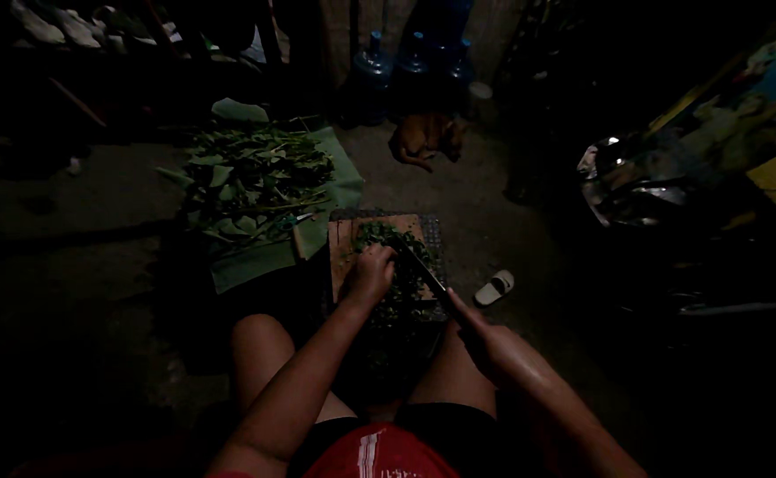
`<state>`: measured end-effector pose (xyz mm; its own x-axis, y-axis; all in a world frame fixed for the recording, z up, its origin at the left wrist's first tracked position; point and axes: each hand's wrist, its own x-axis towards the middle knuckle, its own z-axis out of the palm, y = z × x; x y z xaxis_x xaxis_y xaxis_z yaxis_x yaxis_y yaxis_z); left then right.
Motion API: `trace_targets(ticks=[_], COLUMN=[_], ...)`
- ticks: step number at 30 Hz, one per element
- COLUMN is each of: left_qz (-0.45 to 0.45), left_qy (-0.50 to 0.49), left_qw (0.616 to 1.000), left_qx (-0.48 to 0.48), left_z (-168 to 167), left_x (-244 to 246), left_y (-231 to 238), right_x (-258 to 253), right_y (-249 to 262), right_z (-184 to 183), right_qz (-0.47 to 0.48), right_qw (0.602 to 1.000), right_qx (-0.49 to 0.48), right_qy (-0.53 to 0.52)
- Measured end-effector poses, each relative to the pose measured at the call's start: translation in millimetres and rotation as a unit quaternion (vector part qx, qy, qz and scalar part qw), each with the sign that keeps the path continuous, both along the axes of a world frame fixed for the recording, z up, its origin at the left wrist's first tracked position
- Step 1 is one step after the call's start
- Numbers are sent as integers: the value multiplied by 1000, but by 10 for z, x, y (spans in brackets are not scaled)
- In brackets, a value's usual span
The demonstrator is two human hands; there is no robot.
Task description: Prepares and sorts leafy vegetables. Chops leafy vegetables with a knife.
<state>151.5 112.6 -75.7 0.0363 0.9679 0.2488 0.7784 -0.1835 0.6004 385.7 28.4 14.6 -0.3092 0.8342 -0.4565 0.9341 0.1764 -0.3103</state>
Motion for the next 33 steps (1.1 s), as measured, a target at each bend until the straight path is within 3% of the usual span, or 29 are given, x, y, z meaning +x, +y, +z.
trace_targets(ticks=[4, 10, 13, 16, 21, 24, 29, 33], left_qz=[5, -42, -50, -31, -2, -1, -26, -15], left_qy=[9, 47, 51, 26, 1, 8, 40, -1], left_qw=[1000, 997, 997, 999, 998, 996, 999, 1000], left_qx=[-8, 49, 30, 6, 64, 93, 17, 8], left_z=[-12, -84, -78, -80, -187, -243, -165, -150], left_x=[-12, -98, -115, -81, -56, -53, -127, -106], left_y=[16, 15, -80, -133, -116, -98, -107, -157], right_x=[-48, -220, -152, -94, -70, -93, -145, -35], right_y=[-73, 102, 80, 75, -25, 26, 158, 146], right_z=[93, -289, -412, -264, 92, -73, -324, -190], right_qz=[10, 24, -1, 6, 24, 39, 38, 27], right_qw=[999, 999, 1000, 1000, 999, 998, 999, 1000], right_qx=[-14, -15, 12, 5, 17, 10, 2, -3], right_qy=[-43, -45, -13, -3, -37, -54, -18, -3])
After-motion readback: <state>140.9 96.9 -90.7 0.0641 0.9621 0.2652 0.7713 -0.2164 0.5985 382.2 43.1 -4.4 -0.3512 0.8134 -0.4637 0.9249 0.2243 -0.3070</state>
